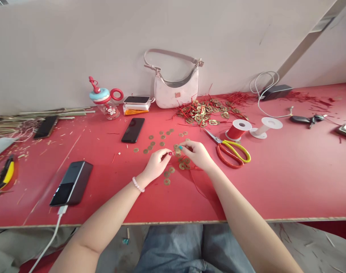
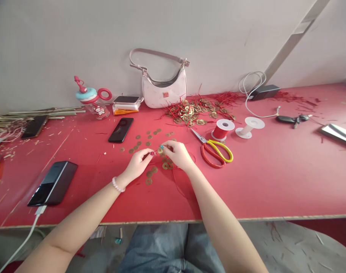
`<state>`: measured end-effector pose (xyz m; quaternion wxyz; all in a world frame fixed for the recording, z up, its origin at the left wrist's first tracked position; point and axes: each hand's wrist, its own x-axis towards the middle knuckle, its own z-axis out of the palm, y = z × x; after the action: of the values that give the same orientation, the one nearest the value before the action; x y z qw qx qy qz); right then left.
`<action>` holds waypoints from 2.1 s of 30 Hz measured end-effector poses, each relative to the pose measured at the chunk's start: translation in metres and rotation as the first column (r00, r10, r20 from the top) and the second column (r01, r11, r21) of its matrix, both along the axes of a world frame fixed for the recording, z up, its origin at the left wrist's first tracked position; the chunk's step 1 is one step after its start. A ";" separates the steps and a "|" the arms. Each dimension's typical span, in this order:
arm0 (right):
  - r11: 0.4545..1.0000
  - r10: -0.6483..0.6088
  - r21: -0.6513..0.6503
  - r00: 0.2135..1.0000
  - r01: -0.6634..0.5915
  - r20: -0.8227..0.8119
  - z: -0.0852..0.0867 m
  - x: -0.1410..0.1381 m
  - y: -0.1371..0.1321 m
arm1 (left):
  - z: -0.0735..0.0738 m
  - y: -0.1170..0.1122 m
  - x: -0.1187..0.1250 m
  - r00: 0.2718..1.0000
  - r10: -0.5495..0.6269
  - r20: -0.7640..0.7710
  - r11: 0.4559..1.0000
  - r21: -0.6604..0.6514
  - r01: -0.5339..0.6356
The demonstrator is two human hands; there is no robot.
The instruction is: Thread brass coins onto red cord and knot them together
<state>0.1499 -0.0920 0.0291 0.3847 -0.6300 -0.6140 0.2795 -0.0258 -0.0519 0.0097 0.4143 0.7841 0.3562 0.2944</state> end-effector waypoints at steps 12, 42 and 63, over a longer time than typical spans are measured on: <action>0.996 0.070 -0.039 0.983 -0.078 -0.171 0.004 -0.003 -0.001 | -0.001 0.001 0.000 0.997 -0.050 -0.052 0.986 0.155 0.058; 0.977 0.209 0.045 0.894 -0.208 -0.396 -0.007 -0.016 -0.006 | 0.001 0.000 0.000 0.999 0.037 -0.036 0.990 0.134 -0.032; 0.976 0.092 -0.138 0.894 -0.168 -0.438 -0.007 -0.018 -0.004 | 0.000 -0.002 -0.001 0.995 0.007 -0.095 0.971 0.237 0.015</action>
<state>0.1317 -0.0955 0.0218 0.4345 -0.5414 -0.5287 0.4884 -0.0267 -0.0534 0.0096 0.3009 0.8418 0.3361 0.2965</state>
